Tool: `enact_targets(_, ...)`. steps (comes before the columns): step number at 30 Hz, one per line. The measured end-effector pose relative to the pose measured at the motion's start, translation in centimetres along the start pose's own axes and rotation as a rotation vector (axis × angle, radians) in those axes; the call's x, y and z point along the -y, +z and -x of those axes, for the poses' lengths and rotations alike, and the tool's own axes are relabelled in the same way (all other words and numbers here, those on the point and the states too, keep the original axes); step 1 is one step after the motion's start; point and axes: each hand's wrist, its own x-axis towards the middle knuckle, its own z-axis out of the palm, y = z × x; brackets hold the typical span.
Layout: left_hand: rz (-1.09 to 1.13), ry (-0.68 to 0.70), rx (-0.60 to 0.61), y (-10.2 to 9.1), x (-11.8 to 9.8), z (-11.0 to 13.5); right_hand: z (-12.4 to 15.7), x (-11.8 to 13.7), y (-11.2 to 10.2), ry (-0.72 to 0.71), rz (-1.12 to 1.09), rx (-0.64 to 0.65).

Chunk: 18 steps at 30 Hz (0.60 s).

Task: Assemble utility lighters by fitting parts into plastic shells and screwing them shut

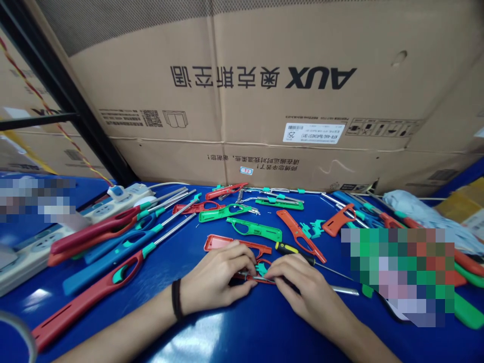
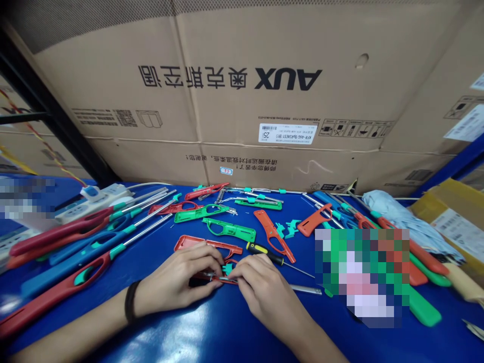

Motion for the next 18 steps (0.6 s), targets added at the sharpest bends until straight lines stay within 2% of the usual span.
enact_targets(10,-0.036,0.120,-0.002,-0.05,0.59,0.14,-0.05,-0.04,-0.19,-0.049,0.078,0.054)
enact_targets(18,-0.087,0.176,-0.047,0.11,0.90,0.25,0.09,-0.18,-0.02,-0.022,-0.003,-0.012)
